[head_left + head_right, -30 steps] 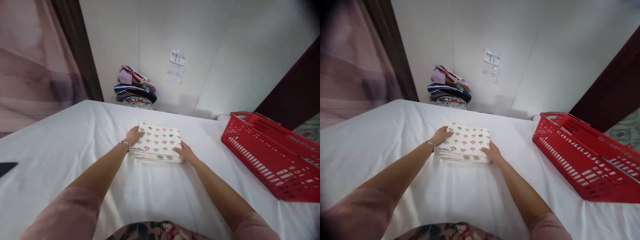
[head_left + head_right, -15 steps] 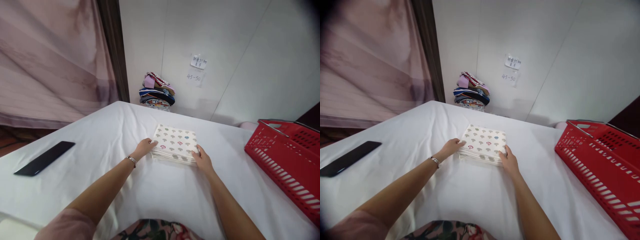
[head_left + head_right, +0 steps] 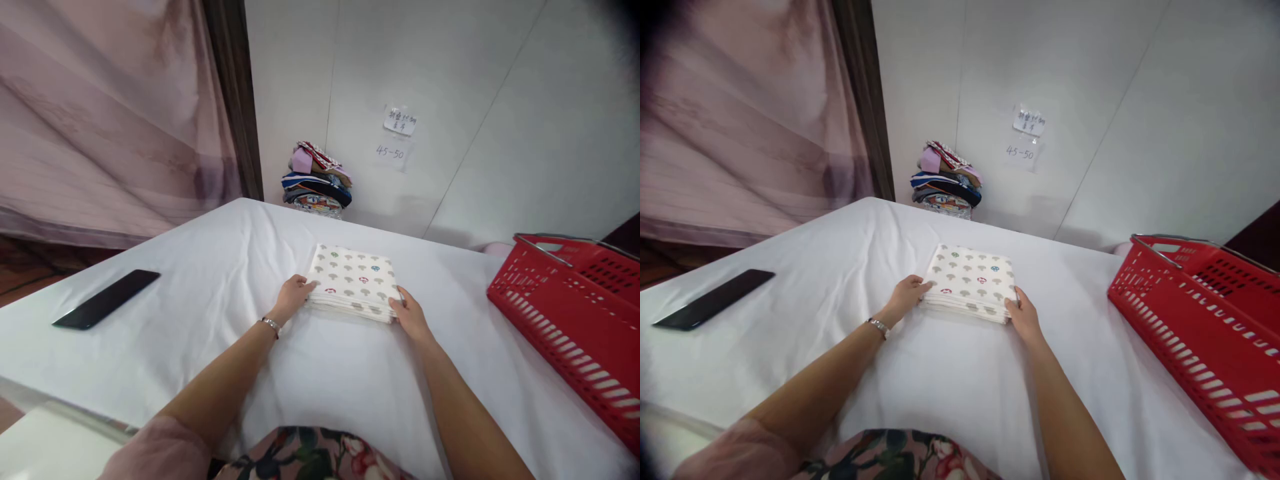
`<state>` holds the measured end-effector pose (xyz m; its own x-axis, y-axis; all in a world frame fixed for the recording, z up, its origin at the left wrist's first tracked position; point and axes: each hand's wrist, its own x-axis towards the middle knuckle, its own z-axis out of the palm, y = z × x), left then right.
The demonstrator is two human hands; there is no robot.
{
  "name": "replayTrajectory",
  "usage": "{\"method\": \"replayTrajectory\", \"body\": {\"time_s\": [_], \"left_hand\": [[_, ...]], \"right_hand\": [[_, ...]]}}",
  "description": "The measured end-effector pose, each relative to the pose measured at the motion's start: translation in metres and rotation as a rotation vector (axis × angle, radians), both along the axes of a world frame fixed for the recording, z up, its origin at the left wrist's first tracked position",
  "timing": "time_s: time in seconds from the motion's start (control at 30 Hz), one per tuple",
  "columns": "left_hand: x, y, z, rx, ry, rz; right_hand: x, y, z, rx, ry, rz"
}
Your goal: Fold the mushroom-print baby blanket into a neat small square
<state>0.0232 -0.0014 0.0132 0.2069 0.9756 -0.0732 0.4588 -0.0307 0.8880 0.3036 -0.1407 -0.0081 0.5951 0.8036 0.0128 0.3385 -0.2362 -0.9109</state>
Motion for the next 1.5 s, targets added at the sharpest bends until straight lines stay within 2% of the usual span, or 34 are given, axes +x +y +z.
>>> {"method": "replayTrajectory", "body": {"time_s": [0.1, 0.27, 0.4, 0.47, 0.53, 0.63, 0.7, 0.8, 0.87, 1.13, 1.3, 1.5], "left_hand": [[-0.003, 0.0, -0.002, 0.055, -0.071, 0.028], [-0.006, 0.0, -0.003, 0.071, 0.037, -0.026], [-0.009, 0.001, -0.004, 0.176, 0.132, -0.013], [-0.01, 0.0, -0.004, 0.291, 0.215, -0.001], [-0.009, -0.003, -0.004, 0.5, 0.263, -0.018], [-0.004, -0.01, -0.004, 0.855, 0.253, -0.187], [0.002, -0.014, -0.005, 0.963, 0.252, -0.325], [0.008, -0.016, -0.009, 0.961, 0.27, -0.424], [0.01, -0.015, -0.011, 0.932, 0.269, -0.436], [0.014, -0.013, -0.011, 0.822, 0.189, -0.392], [0.014, -0.016, -0.007, 0.902, 0.183, -0.396], [0.015, -0.016, -0.01, 0.968, 0.23, -0.41]], "right_hand": [[-0.004, 0.001, 0.002, 0.034, 0.044, 0.012], [-0.006, 0.001, 0.001, 0.005, 0.004, 0.04], [-0.004, -0.002, 0.003, -0.022, -0.089, 0.055], [-0.003, -0.005, 0.006, -0.088, -0.249, 0.051], [-0.006, -0.007, 0.011, -0.109, -0.448, 0.014], [-0.017, -0.008, 0.019, 0.071, -0.709, 0.007], [-0.029, -0.006, 0.021, 0.217, -0.802, 0.113], [-0.043, 0.0, 0.018, 0.297, -0.851, 0.299], [-0.047, 0.003, 0.014, 0.302, -0.861, 0.351], [-0.046, 0.008, 0.005, 0.3, -0.853, 0.291], [-0.047, 0.006, 0.005, 0.32, -0.863, 0.265], [-0.044, 0.008, 0.0, 0.296, -0.872, 0.268]]}}
